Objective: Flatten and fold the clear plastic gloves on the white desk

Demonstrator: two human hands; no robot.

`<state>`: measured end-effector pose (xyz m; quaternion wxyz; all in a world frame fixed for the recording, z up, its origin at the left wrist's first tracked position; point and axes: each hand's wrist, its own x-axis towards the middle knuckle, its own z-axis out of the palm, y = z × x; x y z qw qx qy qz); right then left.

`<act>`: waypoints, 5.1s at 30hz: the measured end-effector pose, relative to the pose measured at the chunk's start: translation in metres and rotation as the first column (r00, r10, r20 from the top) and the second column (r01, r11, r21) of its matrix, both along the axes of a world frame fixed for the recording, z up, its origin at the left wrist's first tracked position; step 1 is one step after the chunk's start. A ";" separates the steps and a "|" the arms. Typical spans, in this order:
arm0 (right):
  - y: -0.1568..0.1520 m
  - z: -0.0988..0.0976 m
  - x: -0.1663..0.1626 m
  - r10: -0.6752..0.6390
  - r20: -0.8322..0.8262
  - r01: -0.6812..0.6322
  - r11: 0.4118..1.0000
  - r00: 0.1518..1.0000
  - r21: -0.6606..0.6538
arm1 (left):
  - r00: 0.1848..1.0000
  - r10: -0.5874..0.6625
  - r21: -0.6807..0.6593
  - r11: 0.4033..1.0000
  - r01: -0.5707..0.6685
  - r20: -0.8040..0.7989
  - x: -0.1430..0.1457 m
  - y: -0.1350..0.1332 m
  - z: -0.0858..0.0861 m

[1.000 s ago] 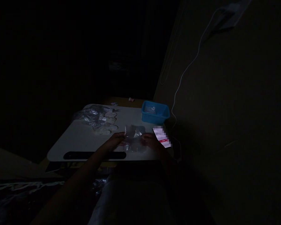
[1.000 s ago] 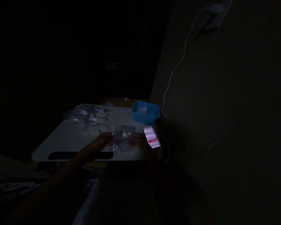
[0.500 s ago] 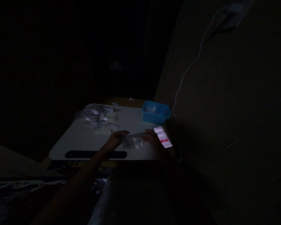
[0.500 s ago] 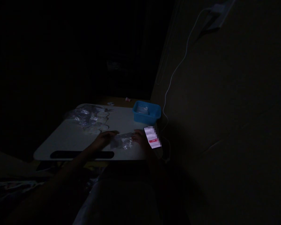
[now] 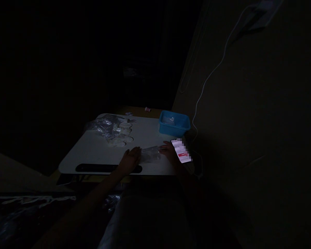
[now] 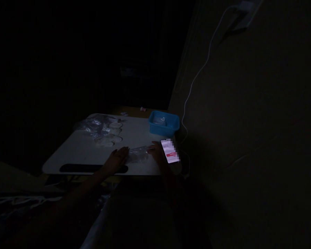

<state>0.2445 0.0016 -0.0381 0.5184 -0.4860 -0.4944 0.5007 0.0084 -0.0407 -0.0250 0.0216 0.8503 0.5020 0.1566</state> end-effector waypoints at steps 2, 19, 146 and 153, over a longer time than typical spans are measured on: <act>0.002 -0.002 0.002 -0.019 0.048 0.016 0.999 0.999 0.051 | 0.997 0.011 -0.004 1.000 -0.011 -0.077 0.000 -0.002 -0.001; -0.053 0.021 0.004 -0.238 0.895 -0.289 0.888 0.378 0.358 | 0.975 0.151 0.027 0.989 -0.149 -0.161 -0.002 -0.020 0.005; -0.025 0.029 -0.021 -0.332 0.935 -0.246 0.903 0.124 0.353 | 0.978 0.135 0.007 0.991 -0.136 -0.158 -0.003 -0.026 0.008; -0.044 0.035 -0.061 -0.281 0.949 -0.421 0.850 0.144 0.316 | 0.981 0.135 0.032 0.991 -0.132 -0.137 -0.003 -0.024 0.005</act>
